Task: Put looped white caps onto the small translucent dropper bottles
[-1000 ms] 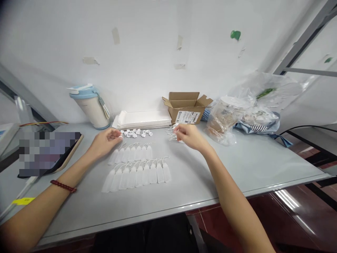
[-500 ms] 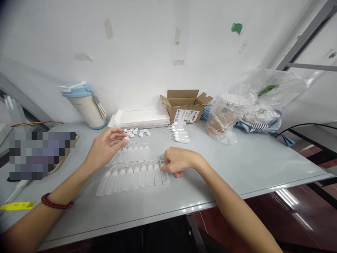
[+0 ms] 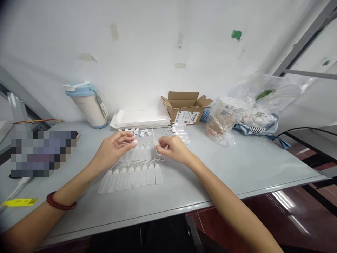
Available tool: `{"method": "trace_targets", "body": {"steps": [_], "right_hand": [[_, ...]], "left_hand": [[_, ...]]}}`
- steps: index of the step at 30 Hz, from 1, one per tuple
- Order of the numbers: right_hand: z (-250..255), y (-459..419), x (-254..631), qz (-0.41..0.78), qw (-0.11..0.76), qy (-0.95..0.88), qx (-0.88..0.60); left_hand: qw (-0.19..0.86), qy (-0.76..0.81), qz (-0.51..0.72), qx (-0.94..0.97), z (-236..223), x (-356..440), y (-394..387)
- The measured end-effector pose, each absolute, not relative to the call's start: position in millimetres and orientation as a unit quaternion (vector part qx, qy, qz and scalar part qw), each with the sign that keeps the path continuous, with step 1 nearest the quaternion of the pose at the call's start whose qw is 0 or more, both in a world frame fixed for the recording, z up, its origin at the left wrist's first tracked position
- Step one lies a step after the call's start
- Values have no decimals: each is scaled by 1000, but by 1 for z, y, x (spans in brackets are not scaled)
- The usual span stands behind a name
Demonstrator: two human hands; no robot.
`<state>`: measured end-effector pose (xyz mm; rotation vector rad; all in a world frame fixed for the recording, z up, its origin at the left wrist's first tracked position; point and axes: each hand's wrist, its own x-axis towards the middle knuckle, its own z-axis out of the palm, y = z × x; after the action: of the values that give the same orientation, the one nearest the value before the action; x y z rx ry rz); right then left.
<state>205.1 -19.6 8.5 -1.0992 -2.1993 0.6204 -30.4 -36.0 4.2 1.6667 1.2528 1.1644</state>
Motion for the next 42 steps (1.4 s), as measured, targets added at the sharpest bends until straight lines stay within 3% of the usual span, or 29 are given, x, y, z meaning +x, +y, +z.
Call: {"method": "trace_targets", "body": {"steps": [7,16,25,32,42], "right_hand": [[-21,-6,196,177,306,-841,-408],[-16,-8,198,260,316,-812,-416],[-13,-14,193,233,321,-828,-395],[-7,-30,181,133,319,-880,-325],[-6,-33,180,149,289,-887,-328]], "left_hand": [[380,476,444,657,-1,-29,-35],[359,481,427,676,4,-28,-37],[366,480,416,680,5,-27,-40],[381,451,467,658,9,-20,-42],[352,455,473,667,11,-17,-48]]}}
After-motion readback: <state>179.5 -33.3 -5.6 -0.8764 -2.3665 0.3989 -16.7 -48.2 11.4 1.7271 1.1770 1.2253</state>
